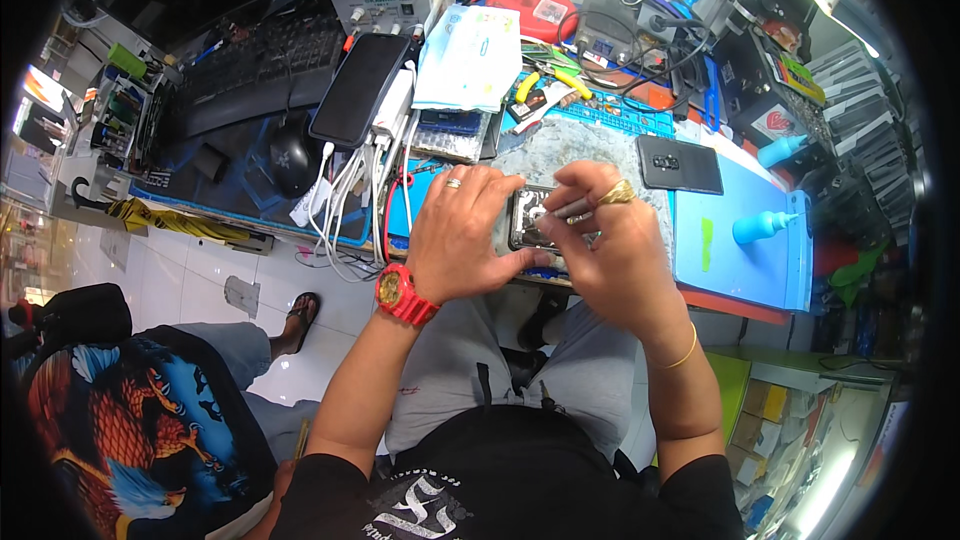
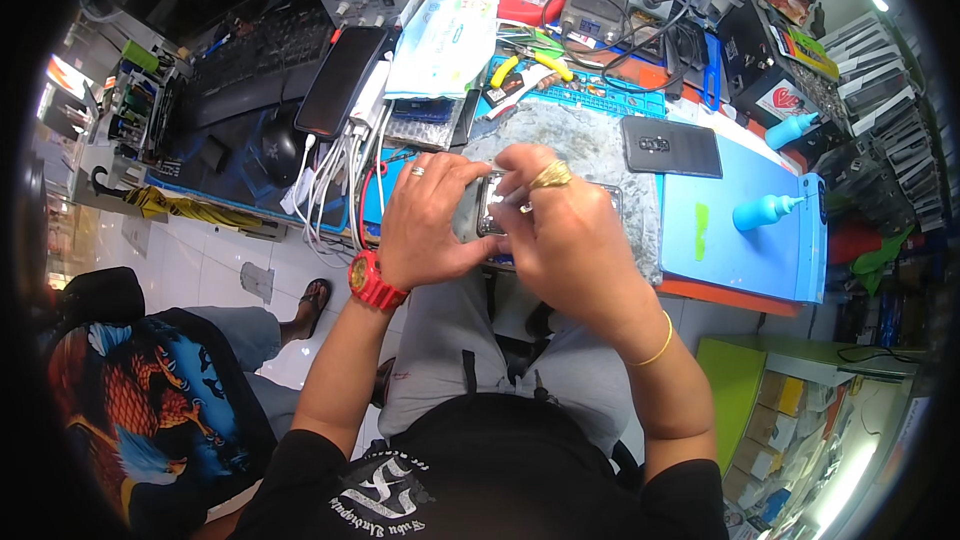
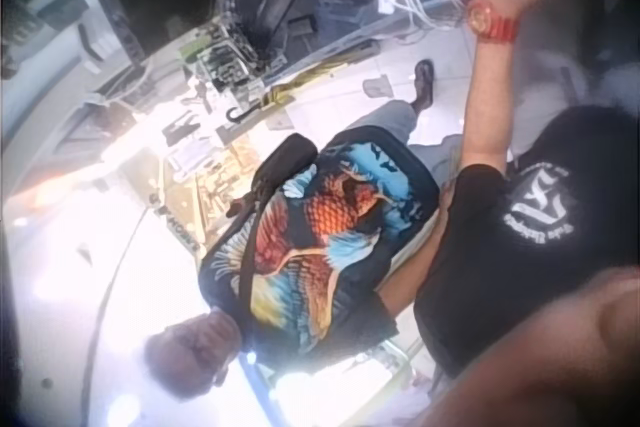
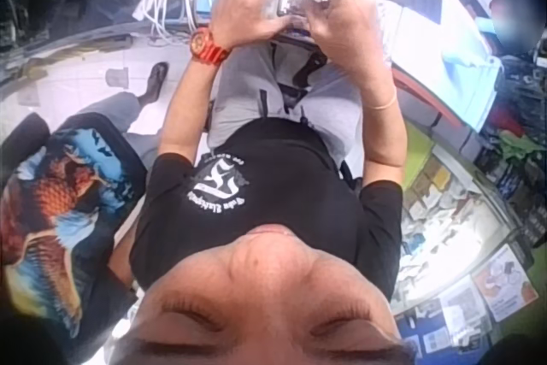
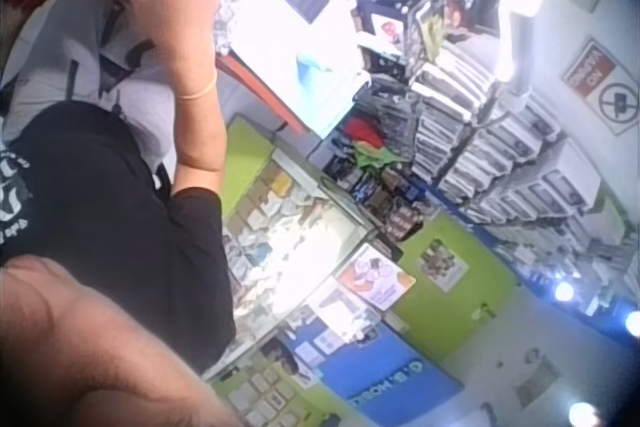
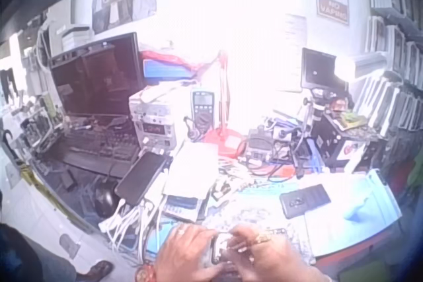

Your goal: The person uses a screwdriver to remove screws from the interior of a mobile phone, then uses their hands to lift out internal components and disconnect ribbon cables.

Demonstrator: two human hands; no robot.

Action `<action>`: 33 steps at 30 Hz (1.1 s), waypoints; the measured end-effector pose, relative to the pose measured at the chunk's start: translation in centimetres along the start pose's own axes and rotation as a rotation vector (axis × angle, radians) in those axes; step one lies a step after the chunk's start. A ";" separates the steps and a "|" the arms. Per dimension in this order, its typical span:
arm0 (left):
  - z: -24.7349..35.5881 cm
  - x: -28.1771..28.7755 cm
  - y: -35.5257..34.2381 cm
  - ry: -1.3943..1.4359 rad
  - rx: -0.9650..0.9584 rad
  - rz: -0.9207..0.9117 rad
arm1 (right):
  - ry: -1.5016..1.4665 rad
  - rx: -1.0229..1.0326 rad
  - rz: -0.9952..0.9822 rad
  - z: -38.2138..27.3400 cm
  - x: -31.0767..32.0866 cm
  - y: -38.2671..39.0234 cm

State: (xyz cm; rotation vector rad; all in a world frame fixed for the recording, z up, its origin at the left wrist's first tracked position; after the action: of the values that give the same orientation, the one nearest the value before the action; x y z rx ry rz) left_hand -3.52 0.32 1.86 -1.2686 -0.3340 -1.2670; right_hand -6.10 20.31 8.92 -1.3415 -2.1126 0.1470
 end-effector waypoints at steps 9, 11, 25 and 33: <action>-0.5 -1.2 0.1 -0.006 0.153 0.114 | -0.091 -0.085 0.239 2.9 -1.0 -2.8; -0.3 -1.2 -0.1 -0.024 0.138 0.111 | -0.095 -0.084 0.228 3.1 -1.4 -2.9; -0.7 -1.9 -0.1 -0.064 0.137 0.147 | -0.020 0.017 0.247 2.0 0.2 -0.1; 0.1 -0.2 -0.4 0.001 0.039 0.031 | 0.037 -0.002 0.155 1.9 0.6 1.8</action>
State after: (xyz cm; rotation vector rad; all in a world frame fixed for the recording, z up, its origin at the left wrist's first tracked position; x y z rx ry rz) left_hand -3.86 0.54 1.94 -1.2362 -0.3354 -1.2289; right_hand -5.93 22.11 6.92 -1.4982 -1.9782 0.1829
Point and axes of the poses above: each hand's wrist, its own y-axis away from the middle knuckle, its own x-axis out of the back of the hand, z = x × y, the point moved 1 cm from there along -y, towards the middle knuckle, and after that the axes turned 7 degrees about -y, right-handed, at the moved point
